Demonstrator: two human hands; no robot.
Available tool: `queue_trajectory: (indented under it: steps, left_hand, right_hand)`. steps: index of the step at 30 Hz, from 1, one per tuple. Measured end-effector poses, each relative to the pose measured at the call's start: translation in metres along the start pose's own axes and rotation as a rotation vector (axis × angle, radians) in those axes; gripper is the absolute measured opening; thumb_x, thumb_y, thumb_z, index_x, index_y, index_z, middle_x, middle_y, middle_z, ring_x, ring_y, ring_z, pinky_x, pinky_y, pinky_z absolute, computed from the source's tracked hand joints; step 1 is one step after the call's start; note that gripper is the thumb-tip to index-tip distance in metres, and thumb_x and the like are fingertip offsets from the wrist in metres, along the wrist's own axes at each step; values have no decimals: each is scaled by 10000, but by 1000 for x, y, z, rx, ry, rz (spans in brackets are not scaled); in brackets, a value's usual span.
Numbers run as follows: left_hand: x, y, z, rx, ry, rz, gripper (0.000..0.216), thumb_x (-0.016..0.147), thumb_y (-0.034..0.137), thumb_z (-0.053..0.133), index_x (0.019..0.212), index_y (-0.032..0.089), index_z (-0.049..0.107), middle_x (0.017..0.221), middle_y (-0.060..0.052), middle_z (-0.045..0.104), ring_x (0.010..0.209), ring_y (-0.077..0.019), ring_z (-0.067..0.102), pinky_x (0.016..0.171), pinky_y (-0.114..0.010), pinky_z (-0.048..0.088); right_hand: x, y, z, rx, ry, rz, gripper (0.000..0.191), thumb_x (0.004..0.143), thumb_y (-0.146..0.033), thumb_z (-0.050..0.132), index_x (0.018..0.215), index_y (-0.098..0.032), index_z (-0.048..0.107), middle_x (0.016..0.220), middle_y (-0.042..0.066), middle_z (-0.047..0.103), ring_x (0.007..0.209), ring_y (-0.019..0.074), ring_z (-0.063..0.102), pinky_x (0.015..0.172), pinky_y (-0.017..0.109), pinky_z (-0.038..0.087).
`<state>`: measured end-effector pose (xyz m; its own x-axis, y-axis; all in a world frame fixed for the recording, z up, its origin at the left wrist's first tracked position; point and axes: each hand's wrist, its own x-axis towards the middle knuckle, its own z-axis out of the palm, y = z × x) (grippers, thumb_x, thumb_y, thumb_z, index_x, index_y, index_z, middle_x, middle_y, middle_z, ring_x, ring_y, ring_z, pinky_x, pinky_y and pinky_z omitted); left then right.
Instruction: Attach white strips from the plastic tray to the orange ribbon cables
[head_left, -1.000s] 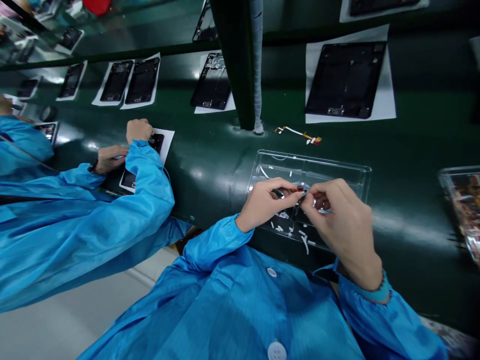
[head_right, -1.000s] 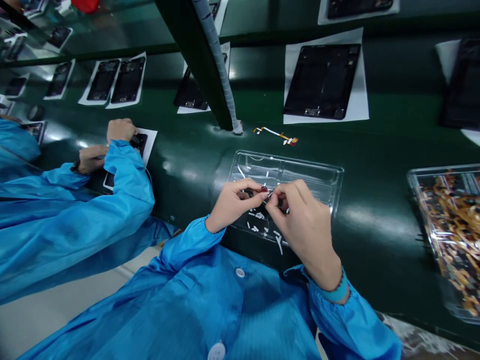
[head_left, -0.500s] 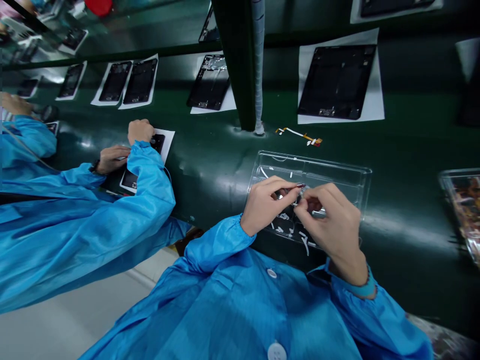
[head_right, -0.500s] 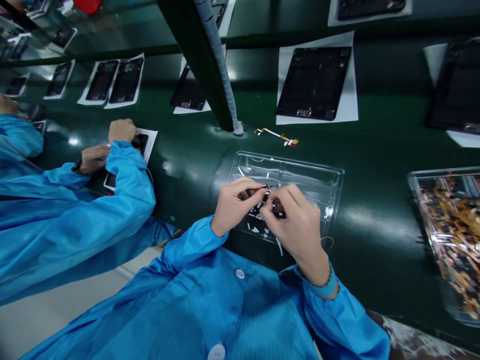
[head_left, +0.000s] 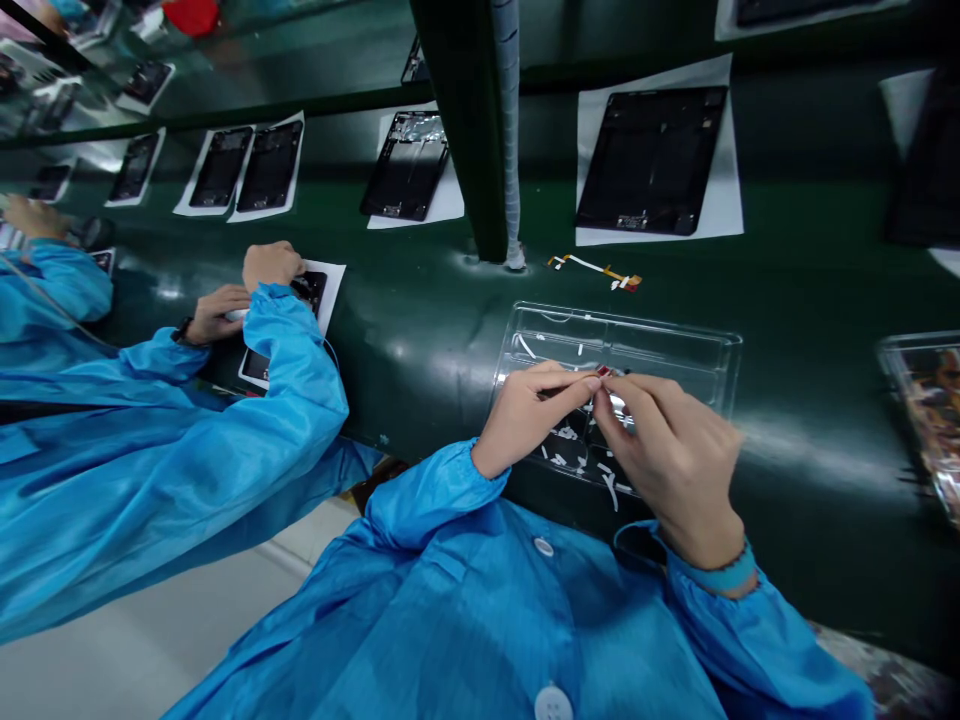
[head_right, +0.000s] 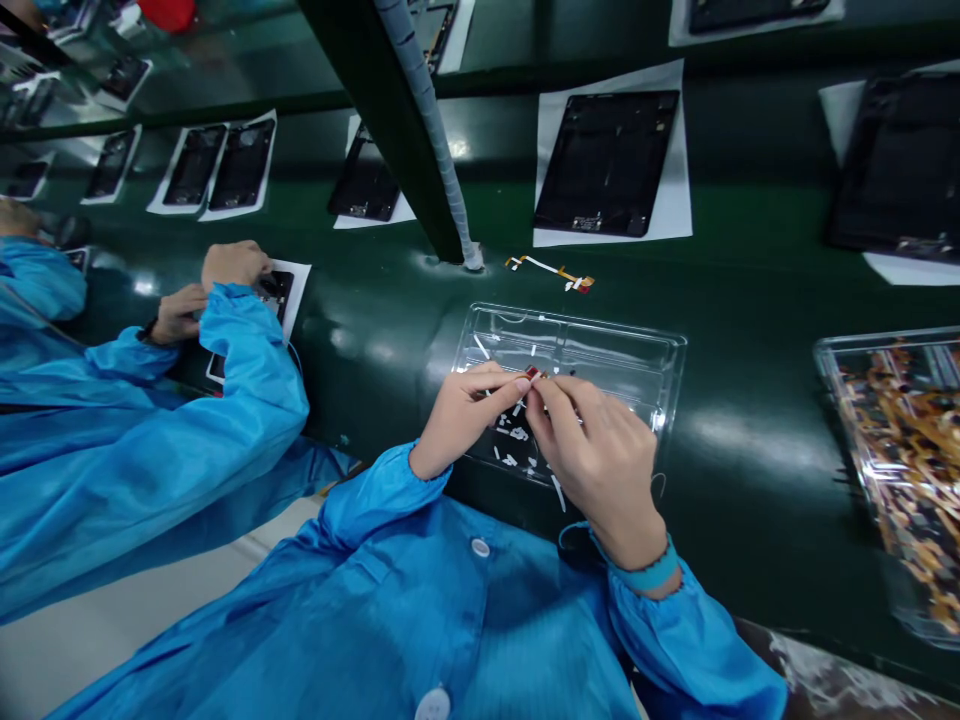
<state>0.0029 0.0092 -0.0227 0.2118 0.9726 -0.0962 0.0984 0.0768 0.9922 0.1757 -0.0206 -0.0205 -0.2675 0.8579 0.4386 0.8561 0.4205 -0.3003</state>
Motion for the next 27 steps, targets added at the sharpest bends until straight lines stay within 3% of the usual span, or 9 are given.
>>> queue_trajectory:
  steps: [8, 16, 21, 25, 27]
  left_hand:
    - [-2, 3, 5, -27, 10, -23, 254, 972, 363, 629, 910, 205, 818, 791, -17, 671, 702, -105, 573, 681, -262, 491]
    - [-2, 3, 6, -14, -6, -21, 236, 969, 314, 631, 1067, 210, 818, 797, -15, 661, 778, -113, 570, 742, -254, 467]
    - [-1, 2, 4, -43, -71, -38, 213, 949, 319, 662, 1055, 217, 815, 769, -6, 638, 713, -100, 556, 667, -239, 467]
    - [-4, 7, -23, -79, -83, -59, 202, 926, 353, 686, 954, 200, 815, 872, -27, 659, 629, -65, 536, 516, -194, 435]
    - [-5, 6, -52, -99, 8, -75, 189, 892, 352, 717, 893, 186, 808, 874, -27, 650, 593, -55, 526, 463, -179, 419]
  right_hand:
    - [2, -2, 4, -96, 42, -32, 234, 952, -198, 590, 1183, -204, 630, 1055, 113, 755, 850, 226, 699, 690, 359, 471]
    - [9, -6, 11, -186, 160, -7, 56, 899, -160, 611, 950, -184, 610, 863, 55, 719, 681, 156, 620, 592, 300, 410]
    - [11, -7, 10, -114, 154, 79, 45, 875, -143, 583, 886, -181, 561, 794, 40, 641, 580, 129, 535, 508, 281, 349]
    - [2, 0, -6, -4, 78, 118, 10, 894, -177, 574, 899, -178, 566, 832, 60, 651, 651, 146, 589, 556, 265, 393]
    - [-3, 9, -16, -96, -95, 142, 136, 939, -257, 552, 823, -189, 574, 773, 53, 648, 598, 147, 563, 512, 270, 337]
